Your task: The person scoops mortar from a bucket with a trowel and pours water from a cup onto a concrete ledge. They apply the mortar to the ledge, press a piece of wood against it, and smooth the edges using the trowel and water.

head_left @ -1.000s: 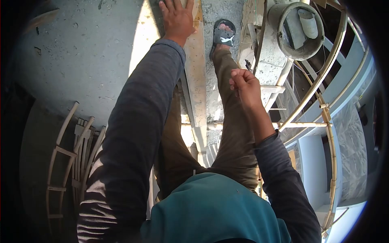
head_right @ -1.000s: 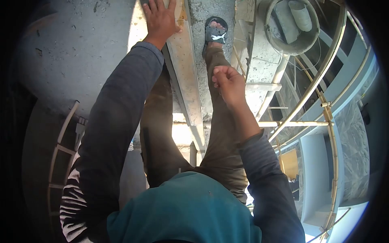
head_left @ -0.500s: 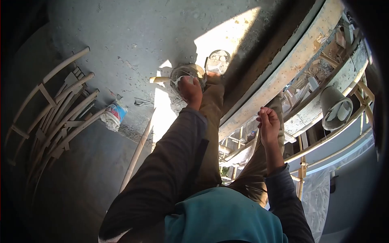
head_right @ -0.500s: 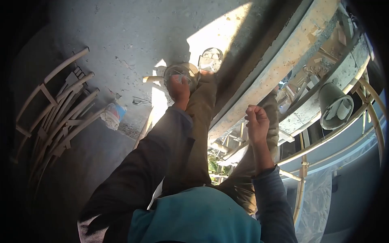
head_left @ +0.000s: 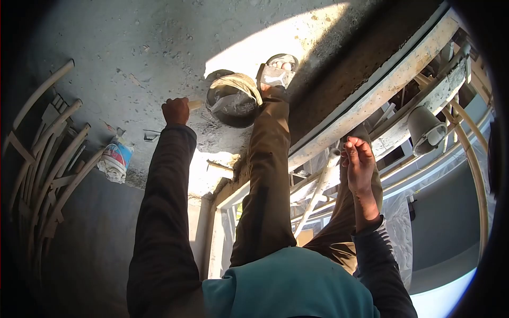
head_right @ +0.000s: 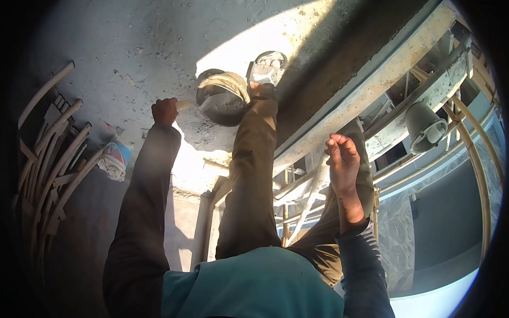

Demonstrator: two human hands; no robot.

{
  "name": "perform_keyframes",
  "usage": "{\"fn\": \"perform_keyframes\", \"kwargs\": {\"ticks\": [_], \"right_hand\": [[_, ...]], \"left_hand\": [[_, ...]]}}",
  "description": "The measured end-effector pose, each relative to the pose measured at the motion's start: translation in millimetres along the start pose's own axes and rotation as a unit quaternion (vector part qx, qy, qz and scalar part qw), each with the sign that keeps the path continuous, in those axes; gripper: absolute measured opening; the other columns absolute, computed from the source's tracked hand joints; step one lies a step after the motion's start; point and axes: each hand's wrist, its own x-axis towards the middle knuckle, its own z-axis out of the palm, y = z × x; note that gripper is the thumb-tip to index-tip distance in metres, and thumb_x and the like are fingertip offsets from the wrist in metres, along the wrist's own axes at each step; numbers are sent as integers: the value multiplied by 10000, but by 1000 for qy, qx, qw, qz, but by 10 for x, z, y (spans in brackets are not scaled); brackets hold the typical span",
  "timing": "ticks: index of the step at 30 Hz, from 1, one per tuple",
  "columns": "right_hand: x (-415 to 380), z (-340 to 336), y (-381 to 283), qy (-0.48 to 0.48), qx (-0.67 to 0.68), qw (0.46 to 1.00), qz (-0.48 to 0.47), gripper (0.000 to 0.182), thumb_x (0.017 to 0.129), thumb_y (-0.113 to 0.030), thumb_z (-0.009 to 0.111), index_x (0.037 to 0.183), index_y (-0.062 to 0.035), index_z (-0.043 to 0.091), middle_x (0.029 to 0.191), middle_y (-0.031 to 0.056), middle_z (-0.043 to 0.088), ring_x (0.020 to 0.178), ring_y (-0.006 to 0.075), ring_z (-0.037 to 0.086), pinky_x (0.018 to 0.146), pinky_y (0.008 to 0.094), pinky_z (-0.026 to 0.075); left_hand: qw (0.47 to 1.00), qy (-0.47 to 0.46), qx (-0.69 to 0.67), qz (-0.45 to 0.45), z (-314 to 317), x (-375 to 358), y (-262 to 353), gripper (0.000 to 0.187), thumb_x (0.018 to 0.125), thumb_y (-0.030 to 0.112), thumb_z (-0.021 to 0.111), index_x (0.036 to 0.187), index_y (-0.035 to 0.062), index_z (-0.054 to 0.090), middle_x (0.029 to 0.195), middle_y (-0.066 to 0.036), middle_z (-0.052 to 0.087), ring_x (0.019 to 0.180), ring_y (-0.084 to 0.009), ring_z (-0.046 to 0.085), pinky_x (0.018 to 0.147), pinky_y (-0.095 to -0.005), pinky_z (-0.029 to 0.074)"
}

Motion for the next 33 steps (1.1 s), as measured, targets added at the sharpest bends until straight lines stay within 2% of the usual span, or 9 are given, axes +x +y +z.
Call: {"fn": "perform_keyframes", "kwargs": {"ticks": [10,12,15,20,22,23,25,29,33], "right_hand": [[-341,611,-52,-107,48,993,0,177,929,-136,707,1052,-16,667,900,-4,669,828,52,593,751,230,491],[-464,746,-120,-158,-7,987,12,224,925,-202,695,1064,-28,675,928,28,692,831,70,619,765,248,509],[-637,858,-261,-184,-32,981,-42,539,925,-420,650,1216,32,620,1112,190,686,1058,310,673,922,377,513],[-548,562,-416,-57,132,989,-37,780,918,-384,682,1449,86,356,1283,273,568,932,368,683,855,396,535],[-396,321,-218,25,180,978,-98,567,936,-320,677,1324,40,472,1101,191,656,842,280,683,758,394,529],[-315,98,-163,74,103,983,-130,451,952,-295,661,1247,19,528,1031,153,678,829,251,675,740,383,522],[-232,-267,-39,81,287,951,-78,354,930,-323,684,1063,-13,577,871,44,630,778,151,595,723,316,486],[-27,-1045,572,130,303,944,30,267,913,-263,635,1055,-42,586,782,15,593,750,96,573,698,289,484],[193,-1236,1108,185,169,964,90,388,865,-282,618,1105,20,580,861,220,680,819,364,686,755,419,523]], "left_hand": [[980,41,-162,-105,-651,-1619,-588,240,764,257,781,920,110,670,865,-133,698,834,-358,679,717,-472,534],[967,77,-216,-108,-1117,-1741,-211,270,791,253,765,964,80,650,904,-149,688,867,-371,665,741,-475,519],[939,142,-301,-83,-1704,-1787,683,368,835,239,728,1102,24,597,1029,-189,654,956,-397,634,823,-475,502],[889,132,-438,20,-2264,-1840,2473,491,935,287,637,1264,-33,464,1112,-256,599,1042,-438,601,871,-459,487],[779,115,-593,170,-2185,-1874,2982,405,930,215,642,1213,-25,478,1079,-226,574,969,-388,587,814,-422,476],[801,225,-485,268,-2347,-1969,3256,417,891,194,683,1194,-13,486,1089,-204,561,967,-370,578,808,-430,459],[880,0,-415,233,-2745,-2016,3630,507,840,217,738,1214,-16,487,1118,-209,551,1046,-374,557,865,-460,452],[846,-82,-302,432,-2876,-1677,3989,710,776,251,802,1324,-33,450,1277,-250,509,1221,-415,488,981,-477,429],[906,175,-104,371,-2944,-844,4636,1055,689,374,874,1474,-48,311,1529,-280,309,1416,-455,293,1149,-511,286]]}}
